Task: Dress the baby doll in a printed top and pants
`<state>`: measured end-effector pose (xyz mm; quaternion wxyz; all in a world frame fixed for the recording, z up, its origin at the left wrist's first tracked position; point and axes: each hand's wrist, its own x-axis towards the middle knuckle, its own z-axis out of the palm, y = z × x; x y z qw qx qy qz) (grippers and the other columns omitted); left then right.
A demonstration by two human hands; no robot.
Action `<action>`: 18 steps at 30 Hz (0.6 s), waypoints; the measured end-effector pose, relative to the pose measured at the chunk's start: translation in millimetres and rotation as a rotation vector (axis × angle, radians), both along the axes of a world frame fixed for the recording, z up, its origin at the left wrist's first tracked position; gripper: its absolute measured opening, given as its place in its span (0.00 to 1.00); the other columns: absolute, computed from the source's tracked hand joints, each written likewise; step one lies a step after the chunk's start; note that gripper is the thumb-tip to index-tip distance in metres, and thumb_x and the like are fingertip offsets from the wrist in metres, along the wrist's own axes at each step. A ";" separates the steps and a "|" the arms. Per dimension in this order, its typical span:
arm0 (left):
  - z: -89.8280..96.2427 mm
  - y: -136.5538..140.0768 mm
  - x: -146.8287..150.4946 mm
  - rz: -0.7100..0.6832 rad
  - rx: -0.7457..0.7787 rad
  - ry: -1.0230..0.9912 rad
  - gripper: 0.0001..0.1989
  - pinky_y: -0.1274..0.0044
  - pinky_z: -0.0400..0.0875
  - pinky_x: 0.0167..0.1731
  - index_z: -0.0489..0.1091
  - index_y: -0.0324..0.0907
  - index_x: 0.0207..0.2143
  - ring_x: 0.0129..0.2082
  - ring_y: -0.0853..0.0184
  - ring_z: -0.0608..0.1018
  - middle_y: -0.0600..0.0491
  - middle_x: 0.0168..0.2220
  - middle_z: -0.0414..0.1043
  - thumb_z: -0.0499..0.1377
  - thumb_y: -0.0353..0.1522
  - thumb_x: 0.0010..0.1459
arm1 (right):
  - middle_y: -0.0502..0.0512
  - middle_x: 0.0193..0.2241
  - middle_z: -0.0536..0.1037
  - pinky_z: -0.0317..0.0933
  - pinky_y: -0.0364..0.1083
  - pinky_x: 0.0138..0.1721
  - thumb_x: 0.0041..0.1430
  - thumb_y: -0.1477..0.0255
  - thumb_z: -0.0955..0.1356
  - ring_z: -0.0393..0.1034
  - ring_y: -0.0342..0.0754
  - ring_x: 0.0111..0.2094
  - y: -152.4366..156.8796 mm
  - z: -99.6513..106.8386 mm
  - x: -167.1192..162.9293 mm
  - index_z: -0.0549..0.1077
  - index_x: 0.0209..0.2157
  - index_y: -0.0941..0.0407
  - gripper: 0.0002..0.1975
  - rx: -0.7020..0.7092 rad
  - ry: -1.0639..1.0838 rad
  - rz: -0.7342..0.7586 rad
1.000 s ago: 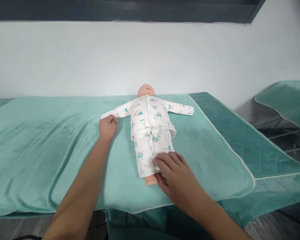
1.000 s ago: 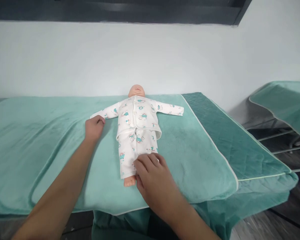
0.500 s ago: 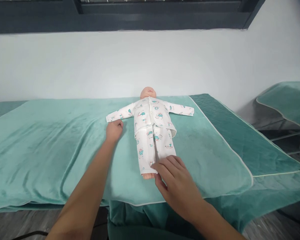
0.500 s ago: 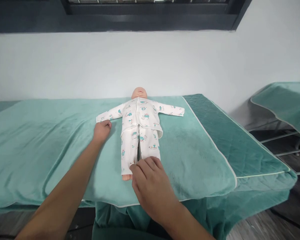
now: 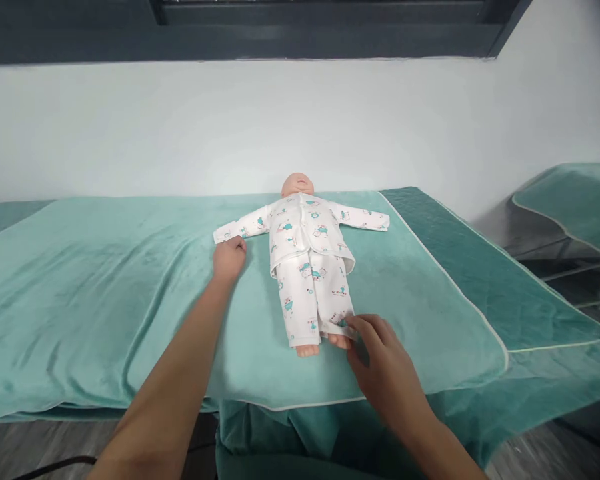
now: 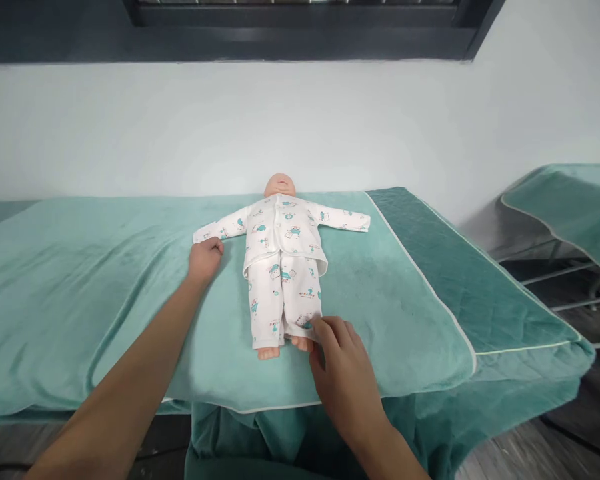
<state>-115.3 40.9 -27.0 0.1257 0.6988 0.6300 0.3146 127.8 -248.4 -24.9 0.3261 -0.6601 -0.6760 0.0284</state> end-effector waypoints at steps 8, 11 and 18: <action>0.2 0.1 0.2 0.010 -0.003 -0.021 0.07 0.75 0.54 0.28 0.67 0.43 0.21 0.29 0.64 0.69 0.52 0.24 0.70 0.50 0.26 0.44 | 0.54 0.39 0.73 0.66 0.45 0.36 0.64 0.80 0.64 0.71 0.46 0.39 -1.6 29.4 0.0 0.68 0.44 0.53 0.10 0.172 0.138 0.179; 0.3 0.5 0.3 0.012 -0.006 -0.032 0.07 0.75 0.54 0.28 0.66 0.43 0.21 0.29 0.64 0.69 0.53 0.24 0.70 0.50 0.26 0.44 | 0.55 0.39 0.72 0.65 0.44 0.35 0.64 0.80 0.64 0.70 0.46 0.38 -4.4 30.6 1.1 0.67 0.44 0.53 0.10 0.167 0.118 0.197; -1.2 1.2 0.7 0.024 -0.014 -0.060 0.07 0.76 0.55 0.27 0.66 0.43 0.21 0.27 0.66 0.68 0.54 0.22 0.67 0.50 0.26 0.43 | 0.61 0.46 0.71 0.68 0.54 0.46 0.63 0.78 0.66 0.66 0.54 0.48 -5.9 18.3 -8.5 0.66 0.50 0.55 0.14 0.116 0.011 0.233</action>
